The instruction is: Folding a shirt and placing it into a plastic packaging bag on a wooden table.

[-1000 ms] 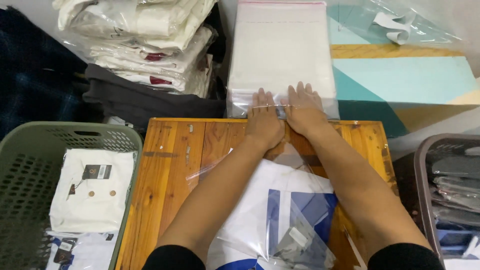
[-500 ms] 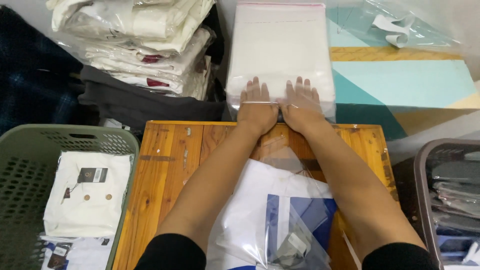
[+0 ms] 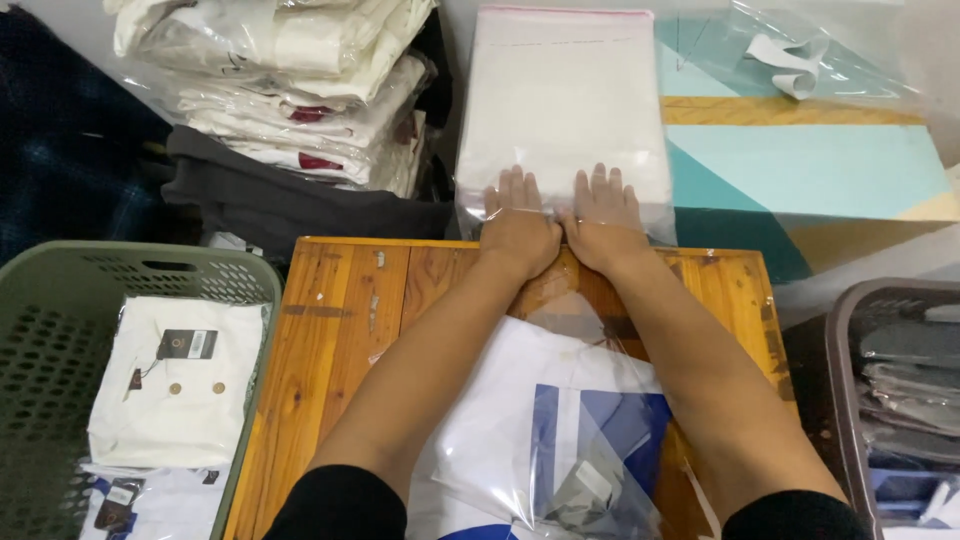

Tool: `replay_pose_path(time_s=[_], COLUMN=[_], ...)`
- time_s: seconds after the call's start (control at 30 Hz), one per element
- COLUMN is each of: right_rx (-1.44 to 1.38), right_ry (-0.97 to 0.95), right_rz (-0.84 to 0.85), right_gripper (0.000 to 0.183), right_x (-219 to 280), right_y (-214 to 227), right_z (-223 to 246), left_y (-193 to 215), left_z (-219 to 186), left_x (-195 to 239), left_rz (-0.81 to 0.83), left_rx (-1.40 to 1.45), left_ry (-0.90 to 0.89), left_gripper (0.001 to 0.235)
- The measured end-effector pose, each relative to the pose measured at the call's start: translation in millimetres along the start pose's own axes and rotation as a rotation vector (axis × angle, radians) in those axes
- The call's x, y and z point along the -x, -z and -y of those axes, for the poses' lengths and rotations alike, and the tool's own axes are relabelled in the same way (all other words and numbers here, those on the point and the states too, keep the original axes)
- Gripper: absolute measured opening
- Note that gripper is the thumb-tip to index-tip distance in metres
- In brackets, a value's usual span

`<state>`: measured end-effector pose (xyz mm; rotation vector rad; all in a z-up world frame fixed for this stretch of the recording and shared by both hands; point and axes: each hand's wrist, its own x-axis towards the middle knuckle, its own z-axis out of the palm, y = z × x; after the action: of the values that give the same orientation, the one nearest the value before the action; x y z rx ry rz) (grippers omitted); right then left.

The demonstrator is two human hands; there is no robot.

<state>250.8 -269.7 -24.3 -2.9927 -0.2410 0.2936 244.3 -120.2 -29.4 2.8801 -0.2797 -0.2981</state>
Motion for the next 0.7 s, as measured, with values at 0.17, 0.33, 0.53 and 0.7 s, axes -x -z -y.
replay_pose_path(time_s=[0.17,0.33,0.53,0.7], right_rx=[-0.049,-0.123,-0.324,-0.252], right_ry=[0.072,0.249,-0.138,-0.283], right_rz=[0.033,0.104,0.131,0.206], right_gripper=[0.07,0.063,0.068,0.072], right_x=[52,117,228,291], right_y=[21,28,67,60], right_z=[11,-10,-2,26], left_y=[13,19,45,36], left_z=[-1,19,34,45], left_x=[54,128,238,270], left_rz=[0.031,0.178,0.25,0.177], left_rx=[0.006,-0.005,0.019,0.066], left_ry=[-0.13,-0.266,-0.246,-0.199], left_gripper=[0.076,0.077,0.07,0.069])
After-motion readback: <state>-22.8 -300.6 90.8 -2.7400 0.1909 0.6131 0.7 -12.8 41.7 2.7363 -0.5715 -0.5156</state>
